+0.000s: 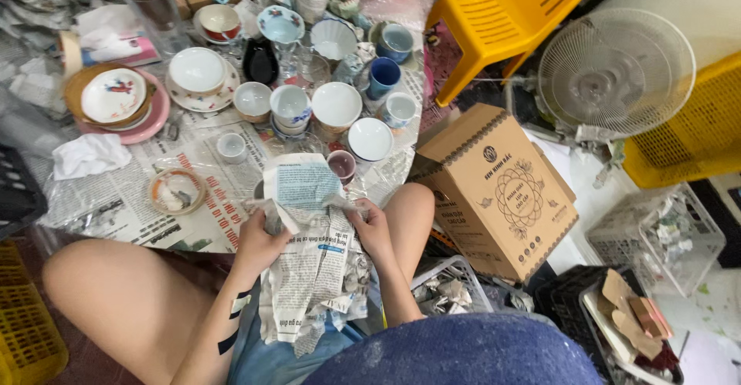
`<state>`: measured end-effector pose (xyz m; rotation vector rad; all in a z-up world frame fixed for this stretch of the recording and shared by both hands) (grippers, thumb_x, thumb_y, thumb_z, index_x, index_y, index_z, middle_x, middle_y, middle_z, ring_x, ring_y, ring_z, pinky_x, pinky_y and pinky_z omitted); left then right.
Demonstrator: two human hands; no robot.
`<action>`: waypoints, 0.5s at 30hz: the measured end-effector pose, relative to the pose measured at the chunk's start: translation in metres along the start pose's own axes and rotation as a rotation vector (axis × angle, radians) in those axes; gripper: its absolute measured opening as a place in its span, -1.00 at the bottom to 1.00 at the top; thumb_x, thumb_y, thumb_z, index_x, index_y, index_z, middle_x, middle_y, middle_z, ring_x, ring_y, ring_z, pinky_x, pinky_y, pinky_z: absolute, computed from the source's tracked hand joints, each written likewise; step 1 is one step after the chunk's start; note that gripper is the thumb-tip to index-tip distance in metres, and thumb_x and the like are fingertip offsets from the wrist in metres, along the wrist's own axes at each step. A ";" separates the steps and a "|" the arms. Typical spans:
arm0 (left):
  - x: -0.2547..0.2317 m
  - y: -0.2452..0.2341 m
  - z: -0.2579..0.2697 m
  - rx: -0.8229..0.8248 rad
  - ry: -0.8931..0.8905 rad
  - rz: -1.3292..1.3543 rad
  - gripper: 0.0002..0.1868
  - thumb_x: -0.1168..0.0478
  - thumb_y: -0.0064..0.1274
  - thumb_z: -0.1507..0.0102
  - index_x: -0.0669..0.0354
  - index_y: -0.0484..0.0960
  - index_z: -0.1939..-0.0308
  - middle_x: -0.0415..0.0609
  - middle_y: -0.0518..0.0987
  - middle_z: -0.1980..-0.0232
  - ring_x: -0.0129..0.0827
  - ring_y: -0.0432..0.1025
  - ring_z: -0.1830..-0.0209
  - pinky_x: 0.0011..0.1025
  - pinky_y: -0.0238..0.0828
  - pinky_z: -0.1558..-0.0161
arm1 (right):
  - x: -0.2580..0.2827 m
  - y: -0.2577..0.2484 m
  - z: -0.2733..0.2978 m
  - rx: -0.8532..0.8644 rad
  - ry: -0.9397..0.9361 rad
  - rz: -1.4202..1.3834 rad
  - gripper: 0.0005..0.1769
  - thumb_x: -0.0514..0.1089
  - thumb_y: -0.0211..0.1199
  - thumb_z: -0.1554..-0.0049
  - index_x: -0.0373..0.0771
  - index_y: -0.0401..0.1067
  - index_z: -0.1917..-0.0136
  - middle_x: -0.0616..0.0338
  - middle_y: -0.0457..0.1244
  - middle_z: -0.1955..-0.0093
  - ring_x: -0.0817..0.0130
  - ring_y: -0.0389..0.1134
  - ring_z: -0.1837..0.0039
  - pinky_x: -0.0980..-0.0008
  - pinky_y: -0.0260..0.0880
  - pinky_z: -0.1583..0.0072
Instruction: The person sits on the floor and wraps small ceramic items, such as cups and bowls, in newspaper. They fold the paper around each item and secure it with clear tape, then place the wrapped items into a nearby plastic basket.
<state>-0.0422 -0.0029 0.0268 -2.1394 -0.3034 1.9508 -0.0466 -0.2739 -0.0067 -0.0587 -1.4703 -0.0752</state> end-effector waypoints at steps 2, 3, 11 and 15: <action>0.009 0.013 -0.005 0.069 -0.019 -0.106 -0.74 0.20 0.18 -0.21 0.37 0.60 0.17 0.23 0.67 0.26 -0.04 0.61 0.22 -0.22 0.46 0.22 | 0.000 -0.008 0.004 0.031 -0.001 -0.138 -0.83 -0.29 0.30 -0.20 -0.31 0.42 -0.07 0.31 0.38 0.10 0.58 0.33 0.04 0.53 0.33 -0.01; 0.014 0.020 -0.009 0.104 -0.027 -0.158 -0.80 0.22 0.14 -0.25 0.34 0.62 0.21 0.25 0.66 0.26 0.01 0.61 0.20 -0.20 0.47 0.20 | 0.000 -0.015 0.007 0.044 -0.003 -0.206 -0.79 -0.30 0.31 -0.18 -0.31 0.41 -0.09 0.28 0.40 0.07 0.55 0.37 0.02 0.52 0.35 -0.02; -0.017 0.109 -0.040 0.645 0.161 -0.012 -0.69 0.34 0.16 -0.03 0.28 0.59 0.14 0.14 0.67 0.22 -0.07 0.60 0.22 -0.26 0.47 0.20 | -0.063 -0.195 0.133 -0.362 0.299 0.020 -0.73 -0.06 0.17 -0.31 -0.22 0.48 -0.19 0.23 0.39 0.07 0.43 0.39 0.08 0.38 0.37 0.05; -0.076 0.175 -0.021 0.810 0.282 0.206 -0.58 0.36 0.24 -0.03 0.26 0.54 0.04 0.11 0.64 0.15 -0.13 0.55 0.16 -0.33 0.45 0.12 | -0.112 -0.260 0.249 -0.865 0.532 0.550 -0.64 0.12 0.21 -0.33 -0.19 0.52 -0.15 0.07 0.43 0.16 0.32 0.44 0.14 0.28 0.43 0.01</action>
Point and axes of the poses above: each hand's wrist, its own z-axis away from the middle knuckle, its own y-axis out of the palm, x = y × z, the point moved 3 cm from there along -z, towards the middle knuckle
